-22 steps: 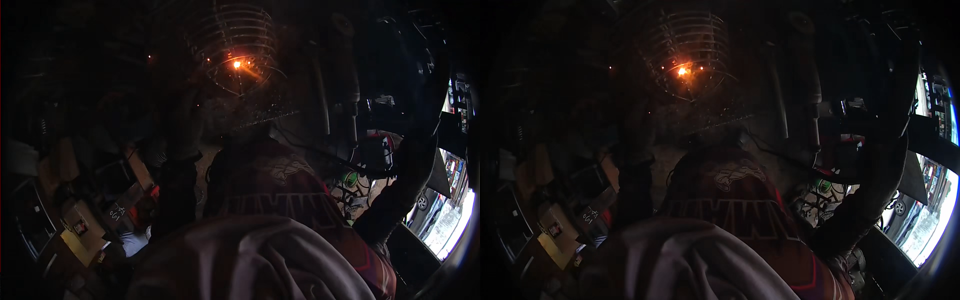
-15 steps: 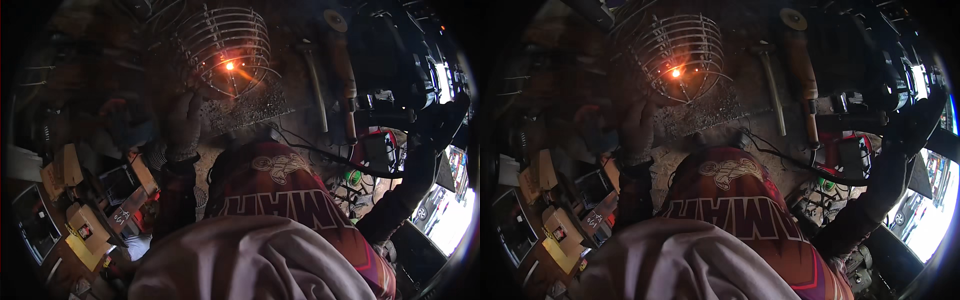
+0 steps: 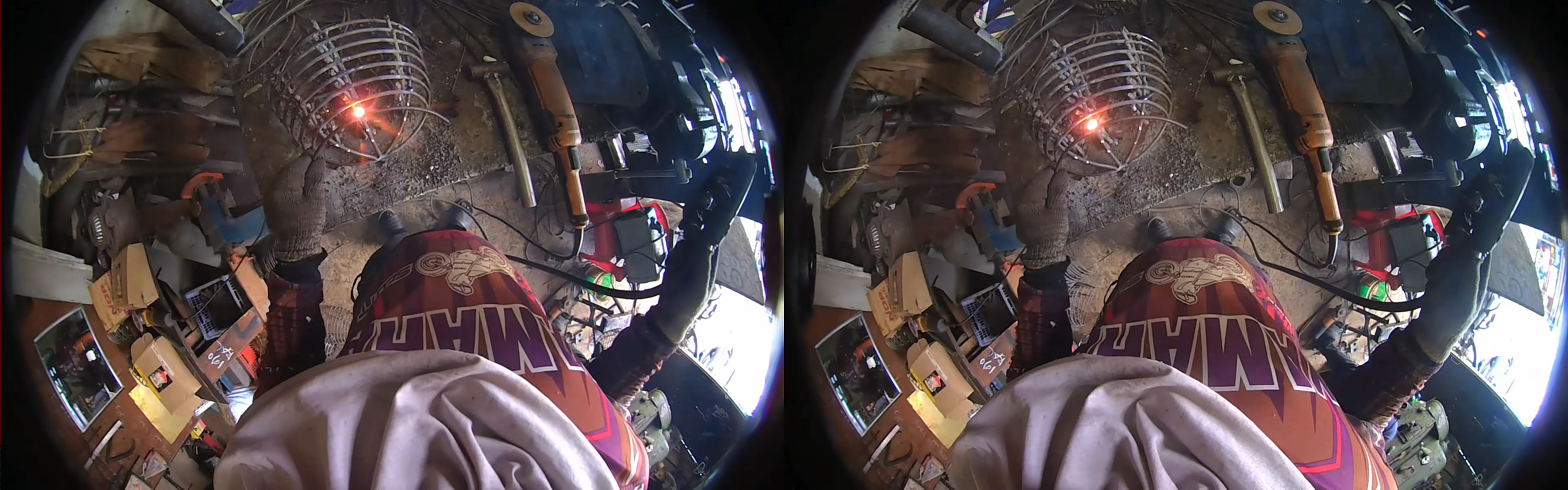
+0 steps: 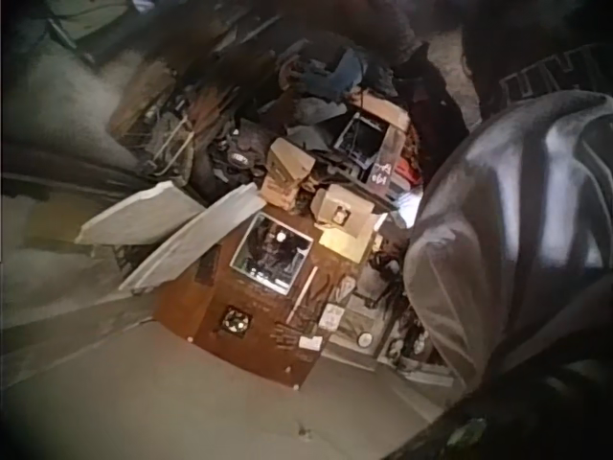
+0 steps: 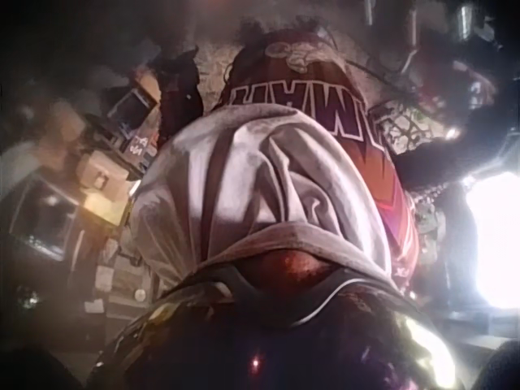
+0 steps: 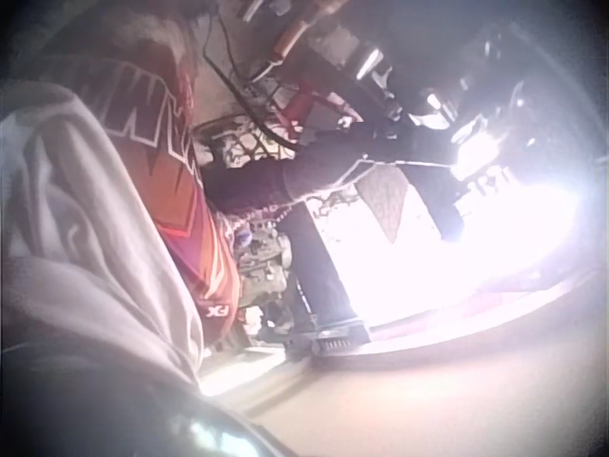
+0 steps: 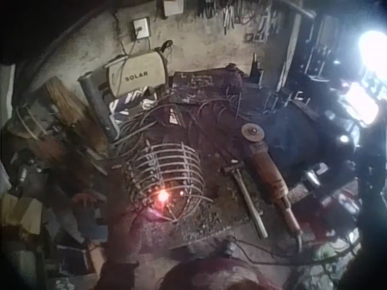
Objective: The person welds a metal wire cage structure on a workbench using a welding rod and electrode holder, occasionally using pliers and a hammer to adjust the metal components.
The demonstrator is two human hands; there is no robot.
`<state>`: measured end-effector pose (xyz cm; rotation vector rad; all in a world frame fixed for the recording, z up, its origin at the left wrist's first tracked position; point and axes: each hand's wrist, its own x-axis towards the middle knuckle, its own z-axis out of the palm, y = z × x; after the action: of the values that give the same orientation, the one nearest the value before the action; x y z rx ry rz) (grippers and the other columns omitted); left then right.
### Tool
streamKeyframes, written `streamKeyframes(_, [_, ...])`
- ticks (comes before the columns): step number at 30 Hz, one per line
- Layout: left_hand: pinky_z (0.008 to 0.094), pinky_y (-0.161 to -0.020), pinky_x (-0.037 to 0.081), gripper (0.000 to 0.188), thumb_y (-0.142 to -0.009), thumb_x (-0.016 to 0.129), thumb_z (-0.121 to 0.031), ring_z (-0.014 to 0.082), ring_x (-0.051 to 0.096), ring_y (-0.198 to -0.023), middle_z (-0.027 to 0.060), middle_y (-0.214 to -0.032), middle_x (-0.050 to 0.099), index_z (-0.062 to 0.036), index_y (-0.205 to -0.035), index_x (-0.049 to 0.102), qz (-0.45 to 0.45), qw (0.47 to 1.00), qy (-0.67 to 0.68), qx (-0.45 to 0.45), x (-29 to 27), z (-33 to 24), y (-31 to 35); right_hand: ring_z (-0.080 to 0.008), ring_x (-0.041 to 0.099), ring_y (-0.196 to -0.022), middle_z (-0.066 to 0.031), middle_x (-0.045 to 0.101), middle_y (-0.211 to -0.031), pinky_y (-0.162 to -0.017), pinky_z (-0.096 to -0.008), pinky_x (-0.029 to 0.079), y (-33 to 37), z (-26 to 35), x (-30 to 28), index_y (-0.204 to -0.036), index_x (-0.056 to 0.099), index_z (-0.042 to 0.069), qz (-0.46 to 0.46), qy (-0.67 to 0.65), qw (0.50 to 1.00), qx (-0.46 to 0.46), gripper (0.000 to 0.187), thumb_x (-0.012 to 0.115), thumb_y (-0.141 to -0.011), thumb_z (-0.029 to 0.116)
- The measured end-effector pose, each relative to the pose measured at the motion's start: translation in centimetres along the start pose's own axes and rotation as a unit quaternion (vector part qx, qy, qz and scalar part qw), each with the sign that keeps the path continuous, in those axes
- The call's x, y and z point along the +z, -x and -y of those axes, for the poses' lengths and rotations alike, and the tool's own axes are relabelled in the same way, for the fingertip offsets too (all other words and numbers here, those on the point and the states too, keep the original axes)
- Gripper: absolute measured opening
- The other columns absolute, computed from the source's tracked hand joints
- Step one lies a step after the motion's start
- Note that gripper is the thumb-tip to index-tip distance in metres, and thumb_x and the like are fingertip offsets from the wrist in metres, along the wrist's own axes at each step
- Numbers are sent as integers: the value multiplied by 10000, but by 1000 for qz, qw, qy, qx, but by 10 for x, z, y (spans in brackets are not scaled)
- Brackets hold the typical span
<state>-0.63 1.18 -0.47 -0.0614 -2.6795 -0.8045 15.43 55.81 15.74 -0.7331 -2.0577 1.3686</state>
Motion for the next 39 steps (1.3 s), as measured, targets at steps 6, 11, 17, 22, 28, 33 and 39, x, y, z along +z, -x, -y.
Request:
streamKeyframes(6, [433, -793, 569, 312, -1002, 693, -349, 362, 734, -904, 175, -971, 756, -57, -1085, 766, -19, 999, -25, 9, -2, -5, 0, -83, 599, -682, -48, 679, -921, -573, -243, 477, 16, 45, 53, -1377, 579, -33, 121, 115, 986, 21, 453, 612, -950, 115])
streamKeyframes(11, [438, -783, 560, 337, -1007, 676, -377, 372, 724, -895, 177, -960, 751, -62, -1086, 767, 3, 1000, -18, 1, -4, -7, -2, -89, 648, -798, -61, 692, -1042, -698, -254, 554, 27, 66, 98, -1516, 505, 0, 212, 177, 961, -26, 622, 636, -908, 8])
streamKeyframes(17, [453, -792, 551, 370, -1027, 632, -406, 382, 714, -902, 173, -958, 747, -61, -1071, 760, 22, 999, -6, -34, -5, -10, -2, -245, 709, -1128, -186, 709, -1276, -973, -381, 549, 47, 98, 157, -1528, 510, 34, 298, 262, 908, -137, 721, 711, -836, 13])
streamKeyframes(22, [457, -775, 554, 342, -1020, 640, -383, 382, 713, -890, 165, -950, 746, -66, -1065, 759, 38, 999, -5, -17, -7, -9, -5, -284, 720, -1123, -228, 713, -1219, -960, -401, 552, 49, 105, 179, -1503, 531, 28, 321, 279, 896, -130, 688, 707, -837, 48])
streamKeyframes(28, [458, -774, 556, 312, -1010, 653, -359, 381, 713, -880, 157, -955, 751, -72, -1070, 761, 24, 1000, -3, -5, -3, -3, -2, -167, 669, -1037, -149, 699, -1200, -912, -334, 549, 52, 101, 188, -1572, 473, 58, 355, 309, 865, -174, 726, 652, -870, 10])
streamKeyframes(33, [459, -784, 556, 293, -1003, 664, -342, 378, 714, -890, 158, -963, 752, -73, -1073, 760, 27, 1000, -15, 1, -4, -5, -4, -179, 682, -1035, -161, 703, -1198, -903, -344, 556, 50, 100, 189, -1572, 476, 70, 366, 308, 860, -176, 720, 650, -876, 20])
streamKeyframes(39, [455, -790, 558, 294, -998, 670, -334, 372, 715, -898, 155, -969, 753, -62, -1066, 757, 25, 1000, -1, 1, -3, -4, -3, -356, 730, -1067, -244, 712, -1171, -916, -422, 560, 52, 106, 194, -1497, 526, 24, 371, 295, 868, -149, 715, 709, -806, 40])
